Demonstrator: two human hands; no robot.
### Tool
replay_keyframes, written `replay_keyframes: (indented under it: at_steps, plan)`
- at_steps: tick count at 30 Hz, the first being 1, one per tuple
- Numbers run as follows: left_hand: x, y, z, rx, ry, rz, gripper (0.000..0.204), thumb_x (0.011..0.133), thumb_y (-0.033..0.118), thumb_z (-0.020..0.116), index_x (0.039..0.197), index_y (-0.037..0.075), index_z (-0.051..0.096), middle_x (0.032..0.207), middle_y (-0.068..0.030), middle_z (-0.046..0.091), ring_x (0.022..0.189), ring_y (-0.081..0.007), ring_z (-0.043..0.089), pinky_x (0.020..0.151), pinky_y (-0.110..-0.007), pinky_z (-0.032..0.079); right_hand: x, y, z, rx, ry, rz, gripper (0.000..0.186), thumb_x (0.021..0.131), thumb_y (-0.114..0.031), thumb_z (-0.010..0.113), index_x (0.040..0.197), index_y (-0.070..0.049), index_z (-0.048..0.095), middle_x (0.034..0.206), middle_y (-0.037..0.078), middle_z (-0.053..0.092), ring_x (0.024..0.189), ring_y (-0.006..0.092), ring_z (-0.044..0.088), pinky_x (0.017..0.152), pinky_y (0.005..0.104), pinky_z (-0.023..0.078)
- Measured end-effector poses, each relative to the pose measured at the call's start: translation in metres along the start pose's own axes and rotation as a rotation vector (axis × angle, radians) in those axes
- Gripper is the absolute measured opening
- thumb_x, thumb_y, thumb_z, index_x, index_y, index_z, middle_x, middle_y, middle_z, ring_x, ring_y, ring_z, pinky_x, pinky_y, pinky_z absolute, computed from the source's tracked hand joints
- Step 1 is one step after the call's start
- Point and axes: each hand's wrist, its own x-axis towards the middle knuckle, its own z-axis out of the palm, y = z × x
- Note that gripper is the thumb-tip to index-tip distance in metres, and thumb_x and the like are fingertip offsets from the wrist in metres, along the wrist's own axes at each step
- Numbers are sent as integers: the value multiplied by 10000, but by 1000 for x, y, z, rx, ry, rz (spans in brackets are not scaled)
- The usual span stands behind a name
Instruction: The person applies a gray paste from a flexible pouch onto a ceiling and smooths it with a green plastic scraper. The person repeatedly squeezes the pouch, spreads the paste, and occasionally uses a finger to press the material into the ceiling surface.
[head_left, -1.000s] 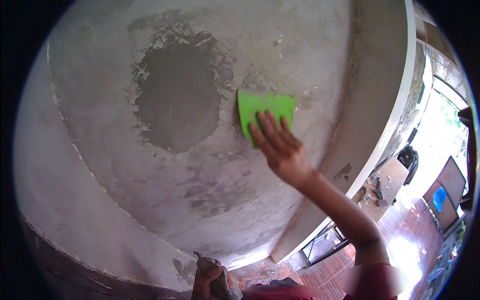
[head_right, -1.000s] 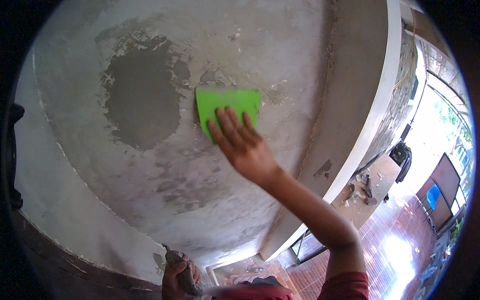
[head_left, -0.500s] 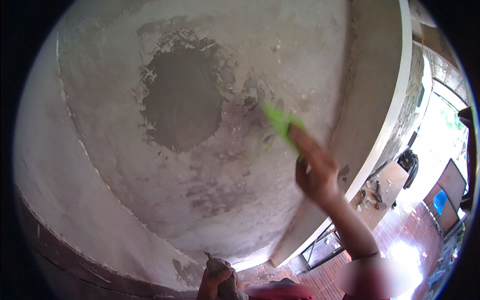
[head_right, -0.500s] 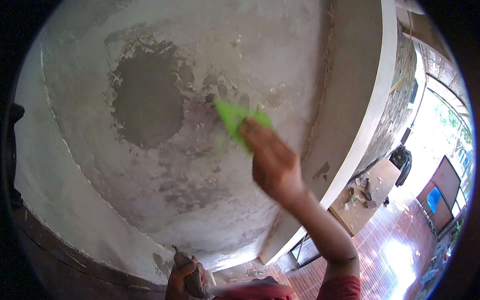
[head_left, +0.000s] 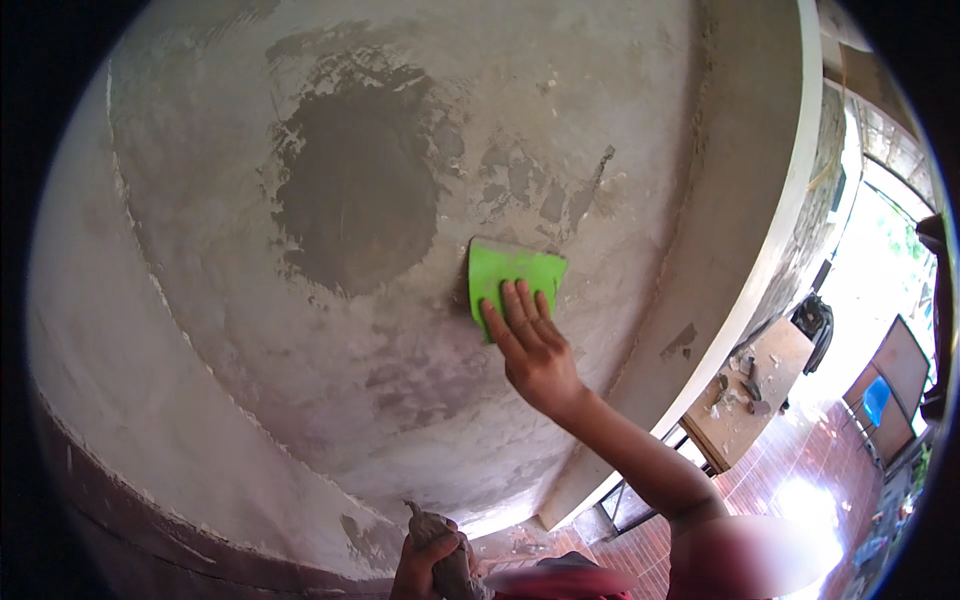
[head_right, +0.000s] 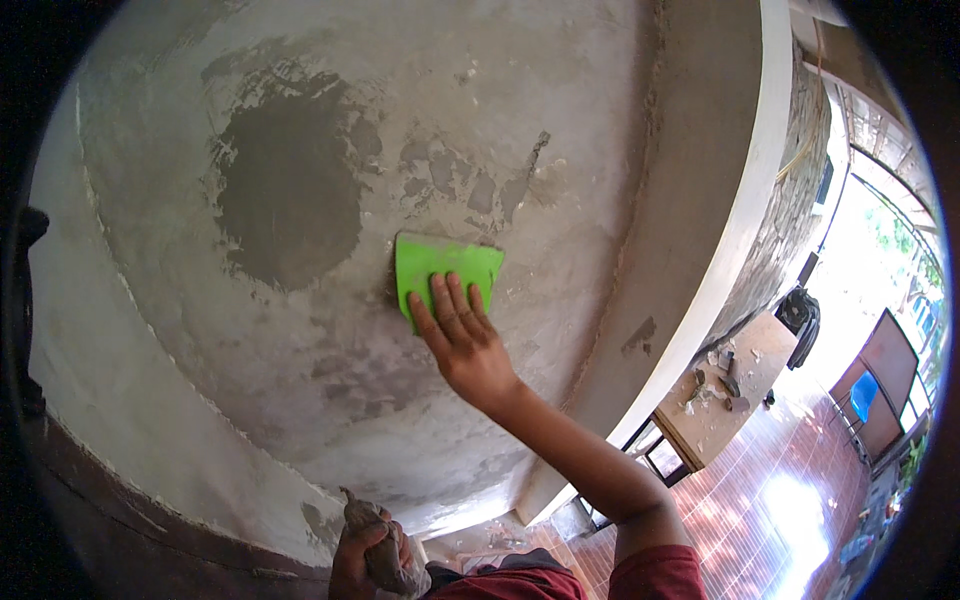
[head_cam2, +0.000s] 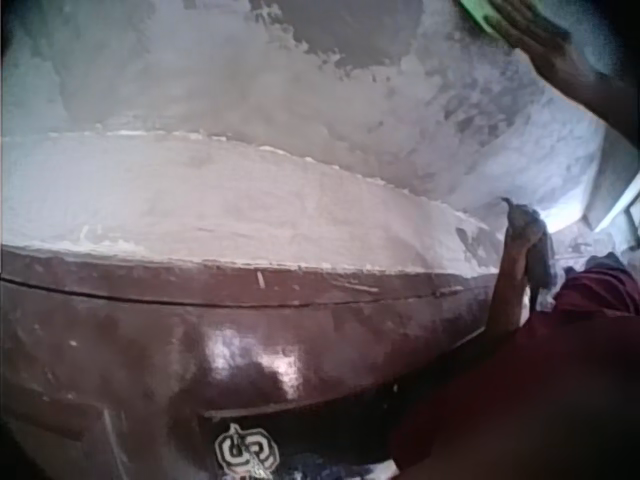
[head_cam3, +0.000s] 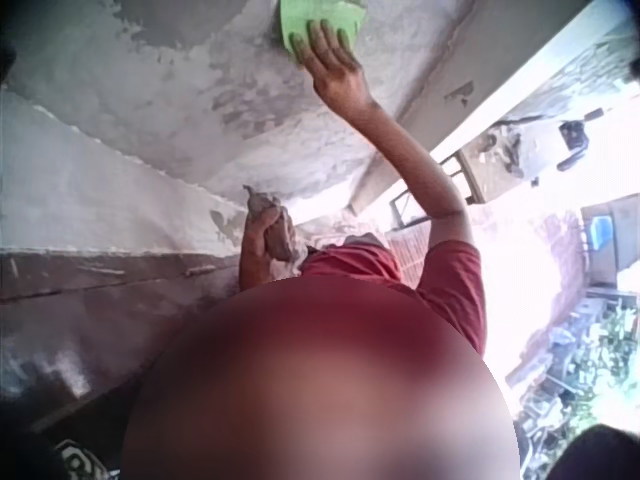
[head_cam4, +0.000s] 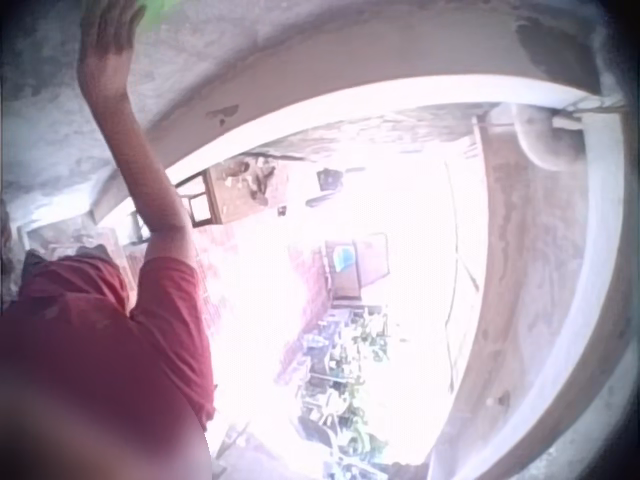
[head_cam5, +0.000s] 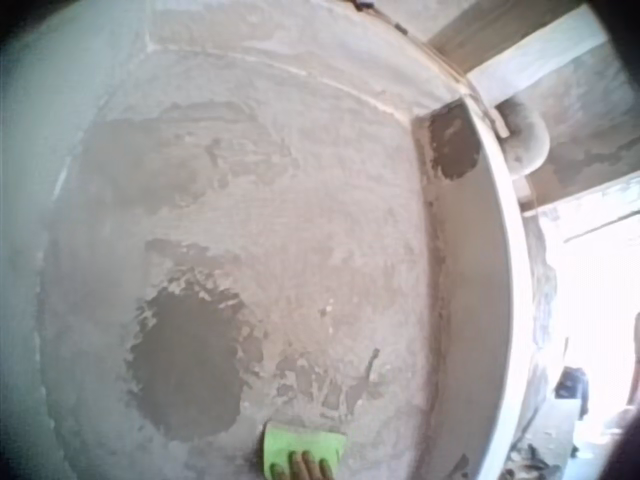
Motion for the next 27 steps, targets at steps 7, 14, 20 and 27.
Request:
replay_keyframes:
  at_steps: [7, 14, 20, 27]
  plan:
    - [-1, 2, 0, 104, -134, -32, 319, 910, 236, 563, 623, 149, 452, 508, 2, 418, 396, -120, 396, 380, -289, 315, -27, -44, -47, 445, -102, 199, 520, 749, 123, 510, 1256, 13, 544, 1266, 218, 583, 1178, 358, 580, 1018, 429, 454]
    - [-10, 8, 17, 42, -68, -46, 363, 918, 234, 550, 590, 164, 410, 501, 13, 370, 407, -110, 359, 397, -288, 283, 10, 14, -98, 675, 601, 640, 363, 880, 95, 485, 1235, 39, 532, 999, 141, 657, 973, 148, 620, 840, 308, 496]
    - [-17, 11, 25, 3, -7, -31, 388, 922, 232, 542, 573, 172, 383, 498, 19, 340, 415, -105, 334, 408, -287, 264, 72, 93, -101, -44, 381, 492, 565, 770, 134, 482, 1308, -35, 524, 1164, 251, 623, 950, 338, 680, 763, 378, 557]
    - [-12, 6, 21, -52, -50, -21, 391, 933, 244, 519, 581, 177, 362, 500, 31, 291, 424, -104, 286, 420, -282, 245, 40, 45, -24, -44, 126, 256, 665, 768, 86, 475, 1420, -6, 380, 1398, 340, 395, 1275, 512, 421, 1036, 566, 385]
